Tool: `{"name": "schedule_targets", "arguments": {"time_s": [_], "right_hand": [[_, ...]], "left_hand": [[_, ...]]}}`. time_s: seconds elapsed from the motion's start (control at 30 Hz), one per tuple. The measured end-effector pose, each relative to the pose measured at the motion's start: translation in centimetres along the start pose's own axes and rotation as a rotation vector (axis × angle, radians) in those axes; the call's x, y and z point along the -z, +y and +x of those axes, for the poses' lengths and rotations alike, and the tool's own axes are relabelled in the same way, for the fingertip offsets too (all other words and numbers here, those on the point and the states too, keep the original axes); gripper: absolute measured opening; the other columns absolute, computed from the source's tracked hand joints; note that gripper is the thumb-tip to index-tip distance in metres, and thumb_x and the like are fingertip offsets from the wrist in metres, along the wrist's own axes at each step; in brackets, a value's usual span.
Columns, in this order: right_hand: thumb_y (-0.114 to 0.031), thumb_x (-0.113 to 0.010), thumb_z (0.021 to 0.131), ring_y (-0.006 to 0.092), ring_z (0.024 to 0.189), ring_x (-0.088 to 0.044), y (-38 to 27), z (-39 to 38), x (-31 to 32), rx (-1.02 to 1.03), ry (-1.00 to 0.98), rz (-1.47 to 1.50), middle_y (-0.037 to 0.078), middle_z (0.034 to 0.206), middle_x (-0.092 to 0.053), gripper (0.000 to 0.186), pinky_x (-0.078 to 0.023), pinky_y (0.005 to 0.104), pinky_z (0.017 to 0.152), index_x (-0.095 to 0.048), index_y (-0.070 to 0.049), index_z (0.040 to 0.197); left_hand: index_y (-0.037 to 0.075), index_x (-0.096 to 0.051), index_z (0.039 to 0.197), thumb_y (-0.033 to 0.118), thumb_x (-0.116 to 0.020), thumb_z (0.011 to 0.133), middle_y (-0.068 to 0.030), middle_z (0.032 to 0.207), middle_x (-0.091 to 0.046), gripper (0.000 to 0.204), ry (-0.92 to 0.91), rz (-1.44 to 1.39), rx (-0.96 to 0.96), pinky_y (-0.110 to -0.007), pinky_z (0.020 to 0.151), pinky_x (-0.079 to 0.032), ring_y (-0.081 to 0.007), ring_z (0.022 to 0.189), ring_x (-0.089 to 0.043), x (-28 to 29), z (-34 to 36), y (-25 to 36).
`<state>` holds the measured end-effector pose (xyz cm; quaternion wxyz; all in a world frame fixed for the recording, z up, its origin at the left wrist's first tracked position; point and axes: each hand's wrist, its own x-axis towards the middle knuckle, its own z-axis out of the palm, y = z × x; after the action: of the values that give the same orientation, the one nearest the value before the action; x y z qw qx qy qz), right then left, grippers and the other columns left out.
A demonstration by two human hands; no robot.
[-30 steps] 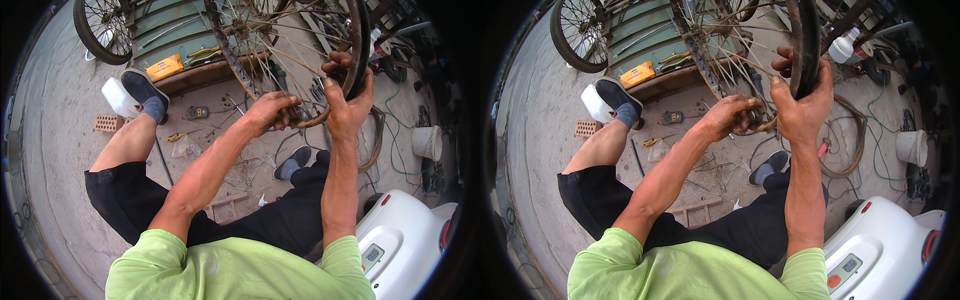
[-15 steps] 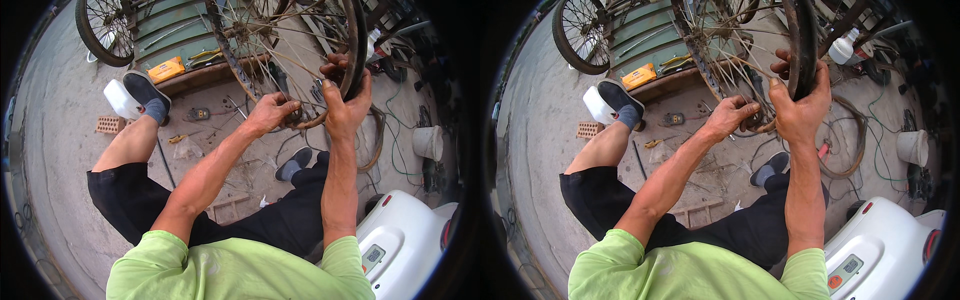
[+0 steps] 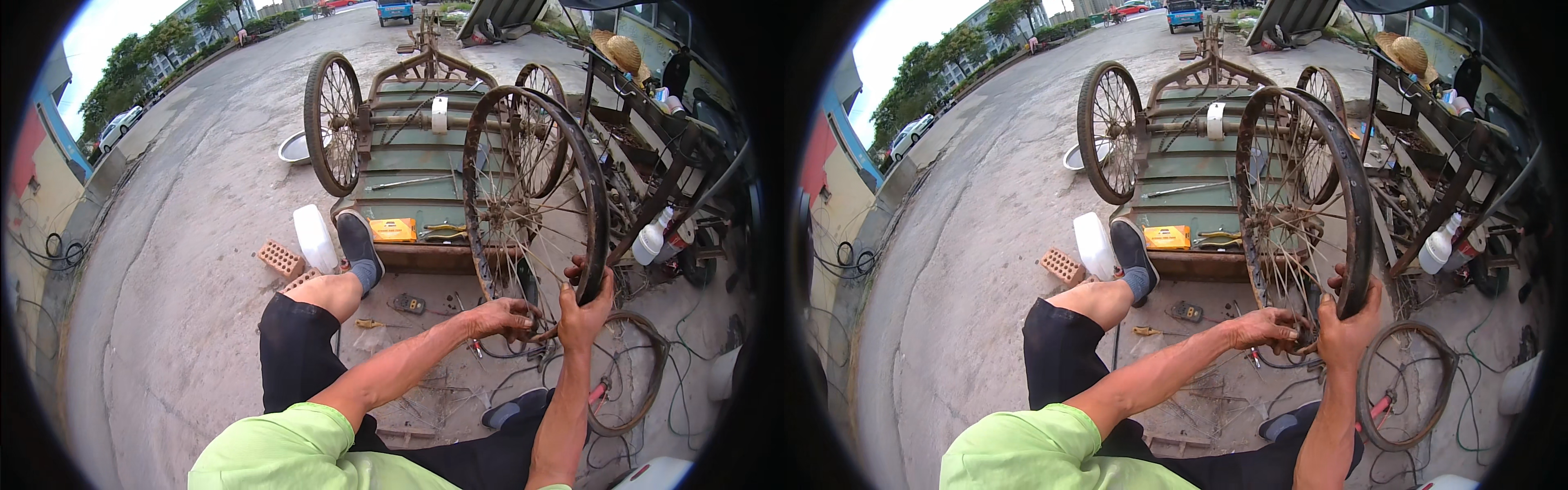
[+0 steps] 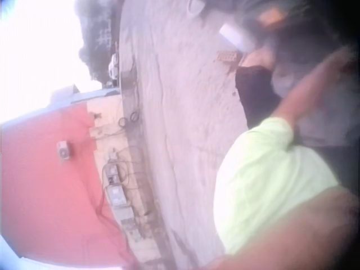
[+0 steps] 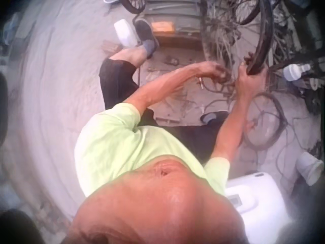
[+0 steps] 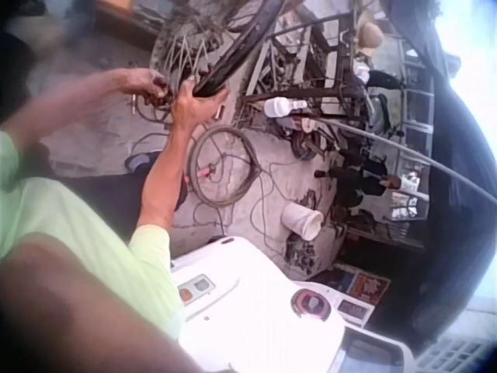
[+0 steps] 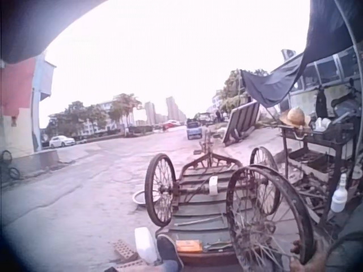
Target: The person removes a bicycle tire from the rim by hand, working around the circumference to detach the tire bead. The person then reattaches the tire to the rim, pressing the bead back into place.
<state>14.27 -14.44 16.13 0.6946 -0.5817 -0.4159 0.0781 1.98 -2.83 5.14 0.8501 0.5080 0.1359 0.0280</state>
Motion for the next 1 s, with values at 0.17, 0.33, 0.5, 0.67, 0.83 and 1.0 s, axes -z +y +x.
{"name": "schedule_targets", "arguments": {"time_s": [0.17,0.33,0.5,0.67,0.83,1.0], "right_hand": [[0.009,-0.063,0.083,0.0158,0.104,-0.063,0.0,0.3,0.1,-0.003,0.001,-0.029,0.010,0.124,-0.065,0.047,-0.050,0.0324,0.095,-0.054,-0.002,0.128],[0.006,-0.065,0.084,0.0142,0.101,-0.063,0.1,0.5,0.1,0.019,0.023,0.019,0.008,0.121,-0.065,0.044,-0.051,0.0304,0.090,-0.055,-0.002,0.125],[0.005,-0.066,0.084,0.0140,0.097,-0.064,-0.7,0.2,-0.2,-0.011,0.015,0.000,0.007,0.118,-0.067,0.043,-0.052,0.0293,0.086,-0.055,-0.002,0.125],[0.005,-0.066,0.084,0.0141,0.098,-0.065,0.1,0.5,0.0,0.060,0.040,-0.027,0.008,0.118,-0.068,0.044,-0.054,0.0293,0.084,-0.055,-0.001,0.126],[0.005,-0.066,0.084,0.0142,0.099,-0.065,-0.6,0.2,-0.1,0.037,0.001,-0.049,0.009,0.119,-0.068,0.044,-0.054,0.0292,0.085,-0.056,-0.001,0.126],[0.004,-0.065,0.085,0.0157,0.101,-0.065,-0.7,0.0,-0.2,0.007,-0.002,-0.046,0.010,0.123,-0.068,0.042,-0.053,0.0326,0.090,-0.057,-0.002,0.126]], "left_hand": [[0.003,-0.070,0.093,0.043,-0.077,0.096,-0.0021,0.075,-0.067,0.040,0.233,0.429,0.039,-0.029,0.056,-0.045,-0.0111,0.063,-0.059,-0.9,1.2,0.4],[0.004,-0.068,0.094,0.036,-0.073,0.100,-0.0012,0.066,-0.060,0.033,0.306,0.234,0.045,-0.031,0.051,-0.041,-0.0120,0.057,-0.055,-1.3,1.4,0.1],[0.004,-0.067,0.101,0.026,-0.068,0.101,-0.0023,0.062,-0.058,0.022,0.391,0.282,0.096,-0.031,0.049,-0.038,-0.0116,0.054,-0.054,-2.3,1.3,1.0],[0.002,-0.066,0.108,0.025,-0.073,0.099,-0.0013,0.070,-0.062,0.025,0.117,-0.109,0.018,-0.029,0.054,-0.044,-0.0118,0.059,-0.056,-1.9,-0.3,0.4],[0.003,-0.066,0.103,0.029,-0.076,0.099,-0.0010,0.075,-0.065,0.028,0.164,0.146,0.007,-0.028,0.059,-0.048,-0.0121,0.064,-0.058,-1.0,-0.7,0.0],[0.004,-0.065,0.098,0.036,-0.077,0.098,-0.0026,0.076,-0.065,0.034,0.259,0.297,-0.003,-0.029,0.056,-0.045,-0.0114,0.062,-0.057,-0.8,0.8,-0.7]]}}
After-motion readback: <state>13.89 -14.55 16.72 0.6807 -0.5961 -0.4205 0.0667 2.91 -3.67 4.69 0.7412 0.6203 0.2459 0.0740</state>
